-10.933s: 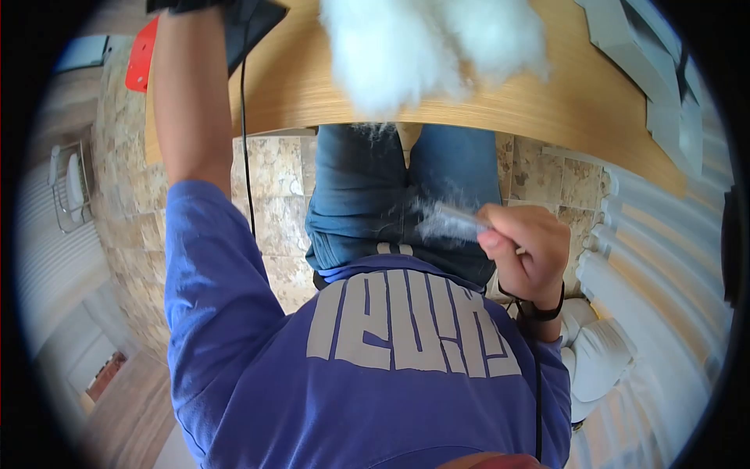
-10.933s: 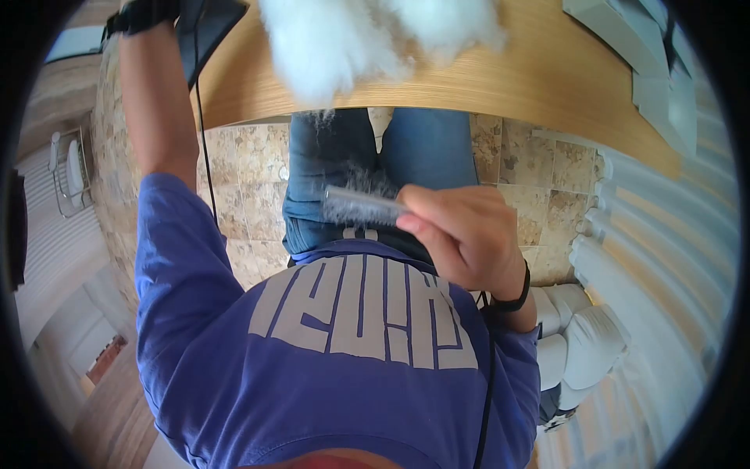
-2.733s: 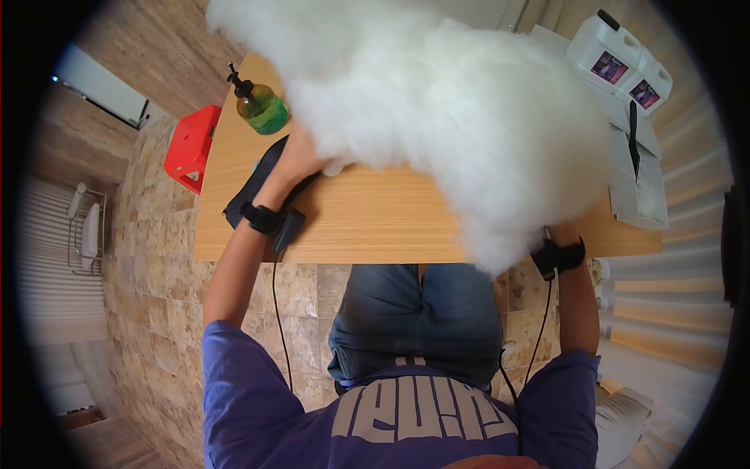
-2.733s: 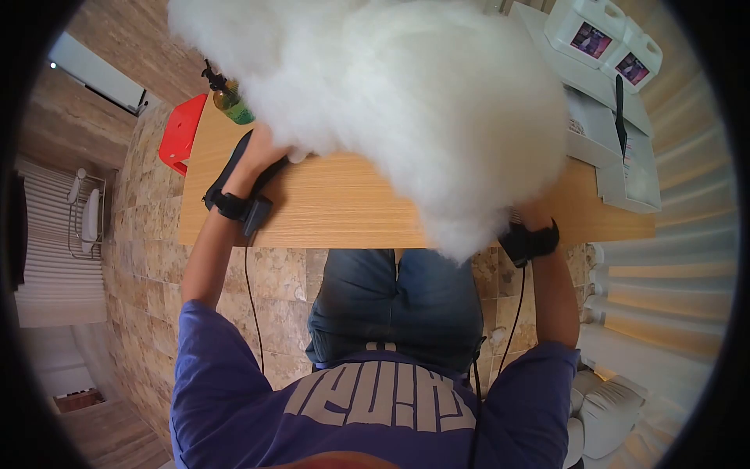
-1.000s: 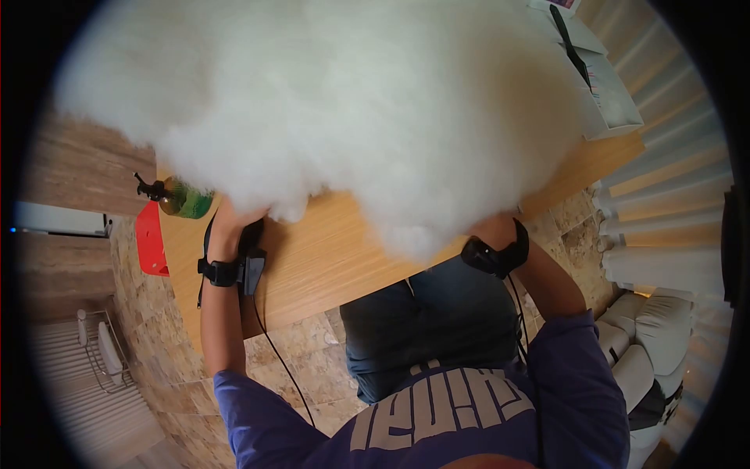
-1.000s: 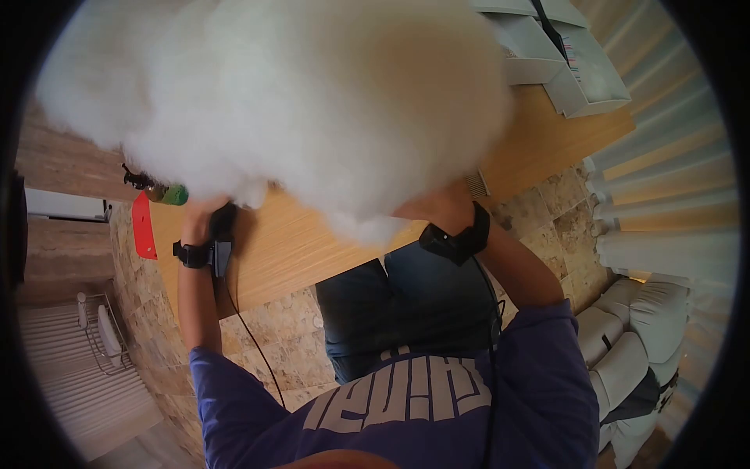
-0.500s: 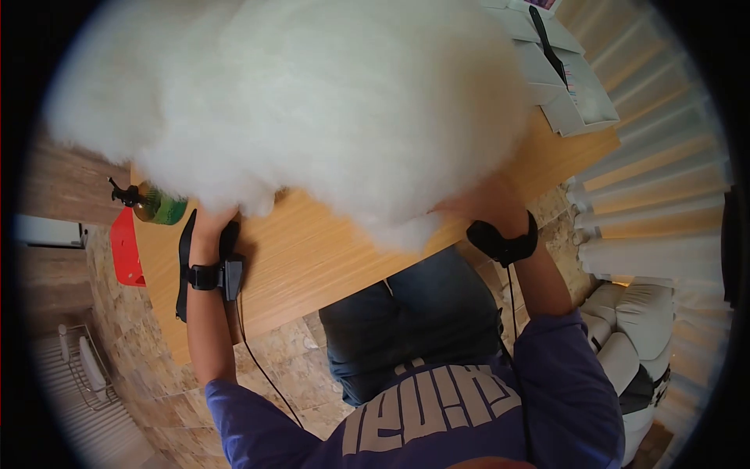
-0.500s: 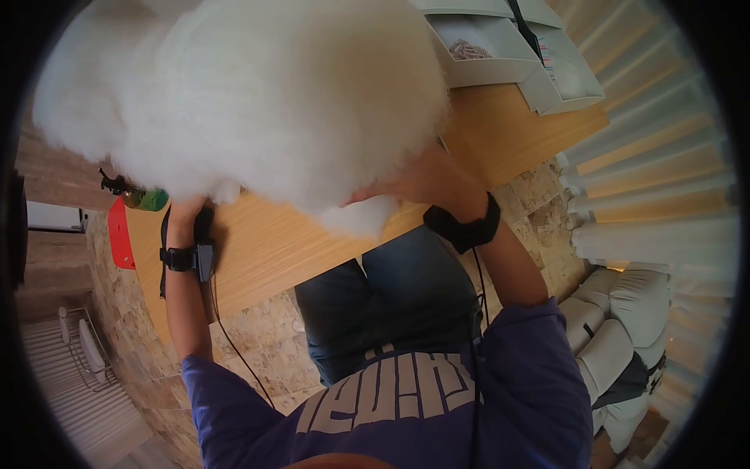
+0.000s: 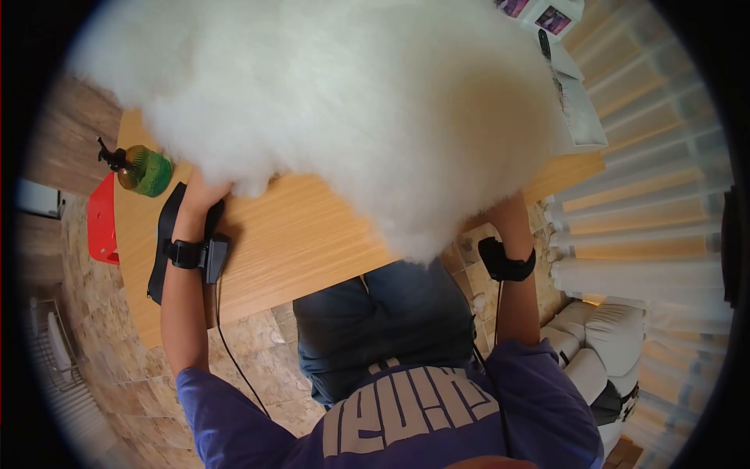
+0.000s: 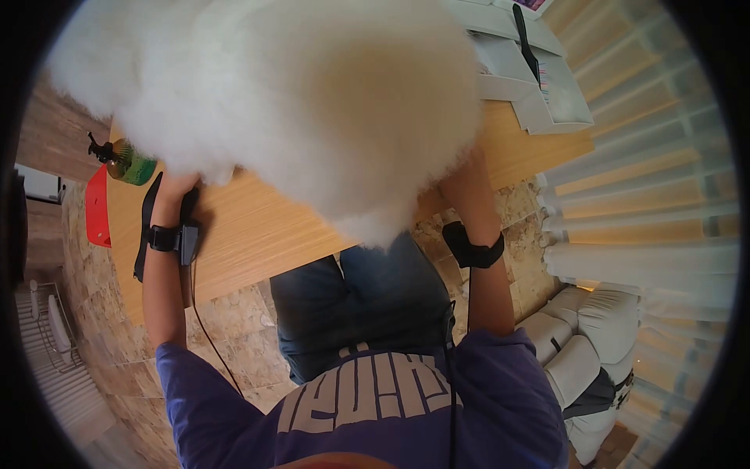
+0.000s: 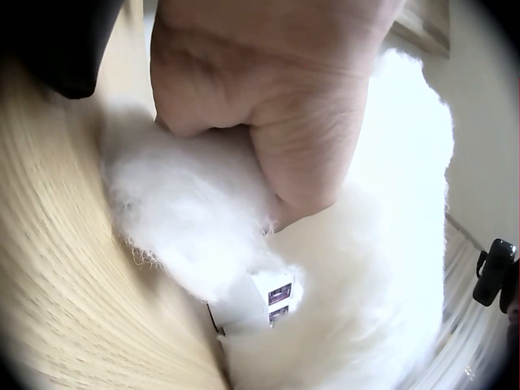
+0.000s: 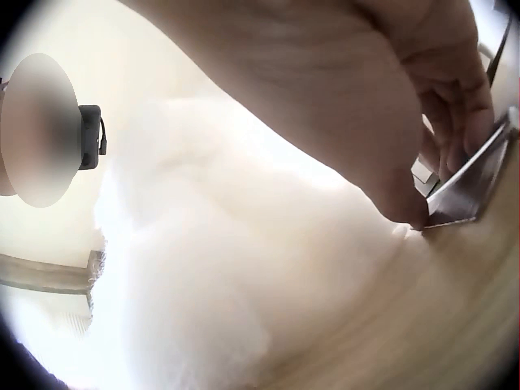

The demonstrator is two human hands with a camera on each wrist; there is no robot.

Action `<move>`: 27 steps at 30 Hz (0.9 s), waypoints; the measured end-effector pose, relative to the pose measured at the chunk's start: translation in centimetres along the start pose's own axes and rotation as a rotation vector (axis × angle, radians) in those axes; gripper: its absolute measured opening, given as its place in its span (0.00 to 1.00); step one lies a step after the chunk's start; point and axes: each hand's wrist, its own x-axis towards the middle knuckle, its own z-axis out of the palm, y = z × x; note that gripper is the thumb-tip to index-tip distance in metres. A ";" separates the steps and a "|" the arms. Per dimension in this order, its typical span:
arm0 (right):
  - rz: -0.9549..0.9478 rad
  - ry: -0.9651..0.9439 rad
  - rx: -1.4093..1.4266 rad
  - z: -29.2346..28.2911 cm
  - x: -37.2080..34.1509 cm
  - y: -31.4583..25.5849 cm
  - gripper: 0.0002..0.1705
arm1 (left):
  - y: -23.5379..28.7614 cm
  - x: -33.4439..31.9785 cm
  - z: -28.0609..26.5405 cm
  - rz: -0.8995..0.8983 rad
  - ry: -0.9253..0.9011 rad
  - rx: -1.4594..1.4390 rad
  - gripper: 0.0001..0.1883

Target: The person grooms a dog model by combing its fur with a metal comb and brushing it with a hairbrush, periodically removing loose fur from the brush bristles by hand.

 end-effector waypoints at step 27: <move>0.322 0.057 0.315 -2.2 -0.7 -0.8 0.09 | -1.6 -0.2 0.0 0.009 0.003 0.085 0.14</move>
